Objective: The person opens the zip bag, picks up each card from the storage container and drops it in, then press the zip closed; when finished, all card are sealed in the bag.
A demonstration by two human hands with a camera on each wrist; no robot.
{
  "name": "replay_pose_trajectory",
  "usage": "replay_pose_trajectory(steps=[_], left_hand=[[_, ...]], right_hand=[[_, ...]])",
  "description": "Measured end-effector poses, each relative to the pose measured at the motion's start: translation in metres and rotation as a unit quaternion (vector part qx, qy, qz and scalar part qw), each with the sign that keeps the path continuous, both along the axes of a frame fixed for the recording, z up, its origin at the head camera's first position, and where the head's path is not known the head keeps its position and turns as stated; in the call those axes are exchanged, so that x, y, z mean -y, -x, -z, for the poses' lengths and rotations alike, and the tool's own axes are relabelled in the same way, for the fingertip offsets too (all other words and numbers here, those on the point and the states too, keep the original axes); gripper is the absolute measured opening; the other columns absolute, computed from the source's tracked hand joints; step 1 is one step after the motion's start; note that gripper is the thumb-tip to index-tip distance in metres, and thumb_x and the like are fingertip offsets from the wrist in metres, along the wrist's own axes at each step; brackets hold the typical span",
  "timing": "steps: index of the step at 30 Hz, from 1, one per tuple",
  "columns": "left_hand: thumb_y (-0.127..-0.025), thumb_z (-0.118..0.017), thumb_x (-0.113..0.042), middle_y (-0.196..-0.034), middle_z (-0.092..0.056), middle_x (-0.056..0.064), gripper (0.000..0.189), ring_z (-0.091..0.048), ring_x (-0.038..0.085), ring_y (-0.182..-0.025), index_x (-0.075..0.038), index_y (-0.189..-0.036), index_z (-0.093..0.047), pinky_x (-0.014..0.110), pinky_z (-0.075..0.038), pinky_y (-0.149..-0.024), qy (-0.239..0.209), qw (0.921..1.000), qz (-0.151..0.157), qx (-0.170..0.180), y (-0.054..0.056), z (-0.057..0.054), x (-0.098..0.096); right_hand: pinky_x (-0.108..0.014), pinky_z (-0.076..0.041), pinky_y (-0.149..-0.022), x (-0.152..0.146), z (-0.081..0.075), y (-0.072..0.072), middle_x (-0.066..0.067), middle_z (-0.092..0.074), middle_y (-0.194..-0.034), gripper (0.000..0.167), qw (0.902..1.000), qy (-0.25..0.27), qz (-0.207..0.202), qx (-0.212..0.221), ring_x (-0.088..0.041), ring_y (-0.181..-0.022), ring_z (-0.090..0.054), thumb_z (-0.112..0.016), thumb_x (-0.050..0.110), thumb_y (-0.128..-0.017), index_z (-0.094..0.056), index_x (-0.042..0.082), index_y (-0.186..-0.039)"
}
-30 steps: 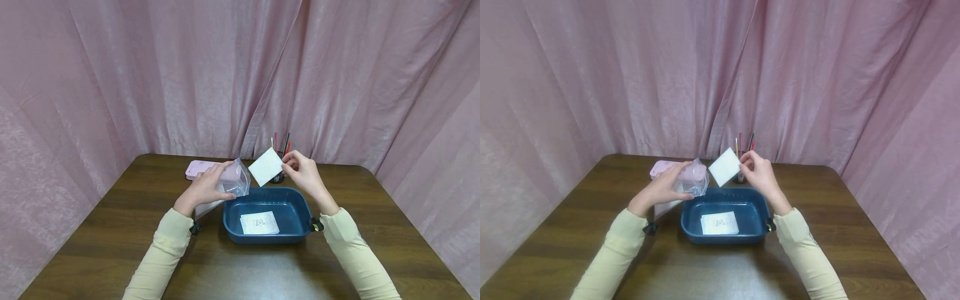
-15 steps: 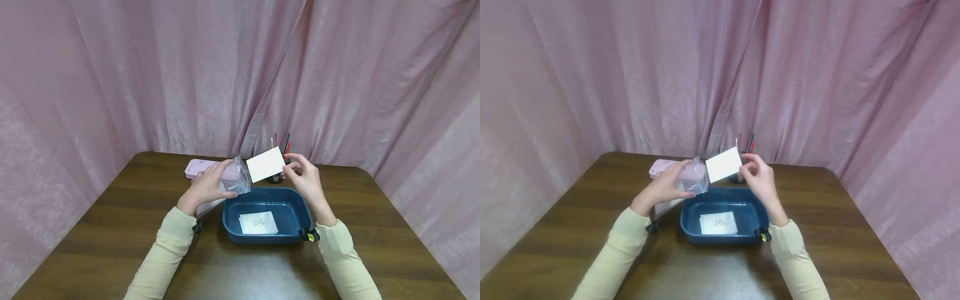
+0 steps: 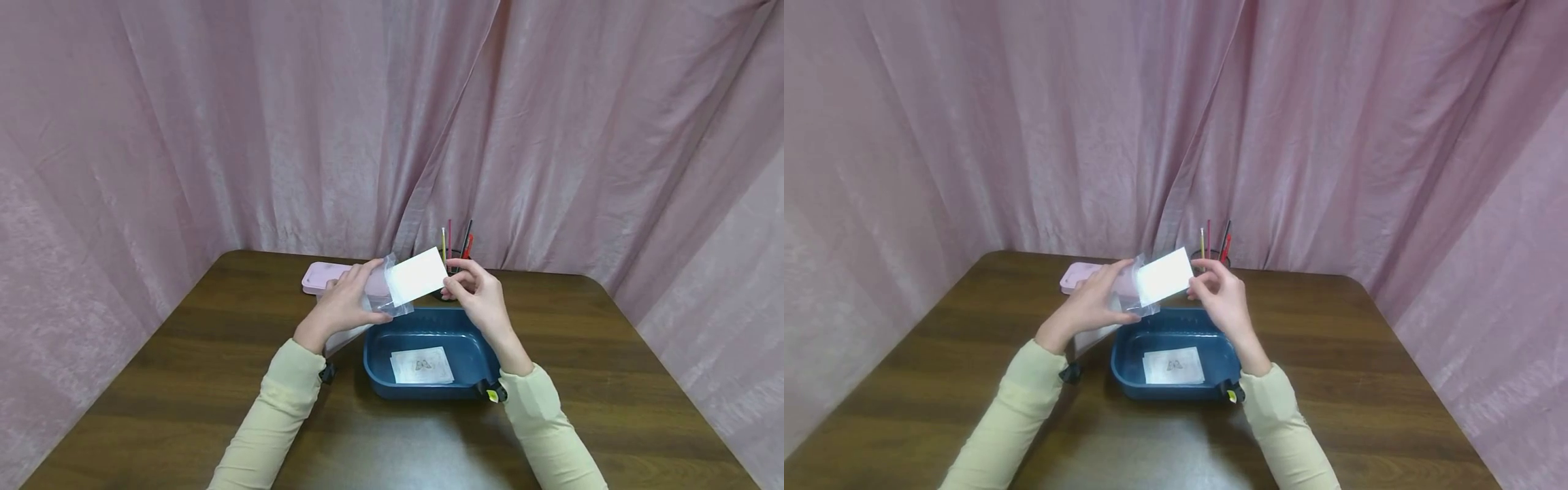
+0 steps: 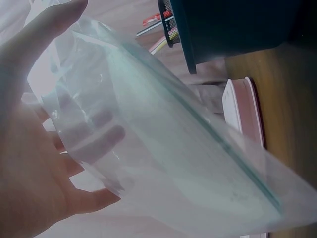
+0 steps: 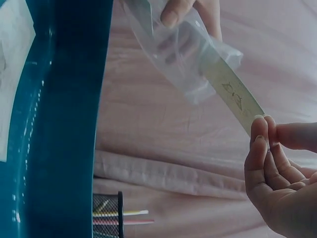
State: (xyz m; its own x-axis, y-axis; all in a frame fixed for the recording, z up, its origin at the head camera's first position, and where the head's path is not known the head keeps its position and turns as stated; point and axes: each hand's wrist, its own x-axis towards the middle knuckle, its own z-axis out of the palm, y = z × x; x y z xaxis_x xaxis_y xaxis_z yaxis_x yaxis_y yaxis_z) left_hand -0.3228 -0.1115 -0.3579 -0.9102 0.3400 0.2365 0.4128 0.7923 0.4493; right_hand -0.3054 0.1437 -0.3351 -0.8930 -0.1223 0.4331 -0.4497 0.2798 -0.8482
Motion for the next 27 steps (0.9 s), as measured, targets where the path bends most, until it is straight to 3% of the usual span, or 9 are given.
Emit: replay_pose_trajectory(steps=[9, 19, 27], left_hand=[[-0.068, -0.084, -0.047, -0.144, -0.045, 0.005, 0.105, -0.049, 0.025, -0.122, -0.027, -0.151, -0.025, 0.049, -0.038, -0.091, 0.004, 0.9999, 0.002, -0.012, 0.002, -0.001, -0.006], [-0.068, -0.083, -0.049, -0.141, -0.048, 0.006, 0.104, -0.05, 0.024, -0.118, -0.025, -0.151, -0.026, 0.049, -0.039, -0.09, 0.007, 0.9998, 0.006, -0.018, 0.0, -0.003, -0.01], [-0.068, -0.082, -0.05, -0.141, -0.048, 0.006, 0.103, -0.05, 0.025, -0.119, -0.025, -0.151, -0.026, 0.051, -0.04, -0.091, 0.008, 0.9998, 0.009, -0.018, -0.001, -0.005, -0.009]], right_hand=[[-0.019, -0.055, -0.071, 0.012, 0.004, 0.002, -0.024, -0.07, -0.088, 0.032, 0.9997, -0.01, -0.01, 0.021, -0.005, -0.068, -0.066, -0.062, 0.008, -0.093, -0.06, 0.002, -0.124], [-0.027, -0.058, -0.075, 0.021, 0.012, -0.001, -0.022, -0.071, -0.089, 0.03, 0.999, -0.018, -0.023, 0.034, -0.018, -0.076, -0.07, -0.063, 0.01, -0.093, -0.062, 0.005, -0.122], [-0.021, -0.056, -0.072, 0.025, 0.013, -0.004, -0.021, -0.072, -0.087, 0.029, 0.999, -0.027, -0.029, 0.022, -0.026, -0.077, -0.071, -0.062, 0.008, -0.093, -0.064, 0.004, -0.122]])
